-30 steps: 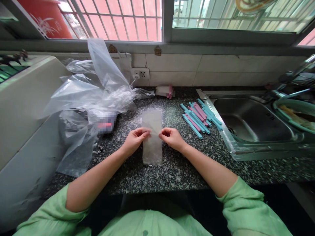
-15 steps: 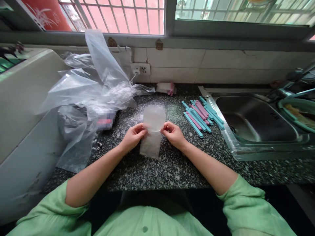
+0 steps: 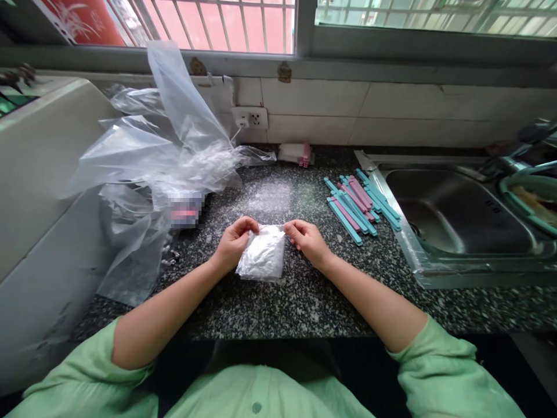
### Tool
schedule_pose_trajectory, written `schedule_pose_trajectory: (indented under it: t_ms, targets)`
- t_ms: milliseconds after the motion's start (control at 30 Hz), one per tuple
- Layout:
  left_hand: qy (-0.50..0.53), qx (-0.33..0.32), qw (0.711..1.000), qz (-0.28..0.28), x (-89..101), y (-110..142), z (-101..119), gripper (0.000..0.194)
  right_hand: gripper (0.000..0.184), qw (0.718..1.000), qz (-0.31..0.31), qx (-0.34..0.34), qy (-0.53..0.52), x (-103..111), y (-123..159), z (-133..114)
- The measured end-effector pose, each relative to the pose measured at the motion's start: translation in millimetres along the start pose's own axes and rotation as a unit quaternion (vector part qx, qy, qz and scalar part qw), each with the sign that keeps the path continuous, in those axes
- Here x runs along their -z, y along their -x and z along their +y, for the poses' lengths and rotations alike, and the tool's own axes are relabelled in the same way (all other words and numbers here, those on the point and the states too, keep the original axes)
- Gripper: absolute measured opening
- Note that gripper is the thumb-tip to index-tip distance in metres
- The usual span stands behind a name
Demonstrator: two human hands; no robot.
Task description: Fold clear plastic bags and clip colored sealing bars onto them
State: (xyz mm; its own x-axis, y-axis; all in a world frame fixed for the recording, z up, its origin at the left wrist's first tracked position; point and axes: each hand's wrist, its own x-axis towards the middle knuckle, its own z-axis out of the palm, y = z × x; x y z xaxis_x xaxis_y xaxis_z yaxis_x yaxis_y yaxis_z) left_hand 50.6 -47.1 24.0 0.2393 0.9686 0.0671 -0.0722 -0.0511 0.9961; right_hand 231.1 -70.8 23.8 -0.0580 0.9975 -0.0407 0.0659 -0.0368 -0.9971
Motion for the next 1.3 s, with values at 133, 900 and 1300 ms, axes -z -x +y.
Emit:
schedule_pose_trajectory:
  t_ms: [133,900,1300]
  targets:
    - [-0.045,-0.036,0.998,-0.023,-2.3,4.4,-3.6,0.013,0.040,1.000,0.001,0.009,0.019,-2.5,1.8,-0.8]
    - [0.148,0.060,0.986,0.053,-8.6,3.2,-3.4,0.034,0.022,0.978,-0.018,0.120,0.169,-5.5,6.9,-0.1]
    - [0.159,0.118,0.980,-0.026,-9.6,7.8,0.8,0.050,0.021,0.947,-0.021,0.190,0.257,-4.1,8.4,0.5]
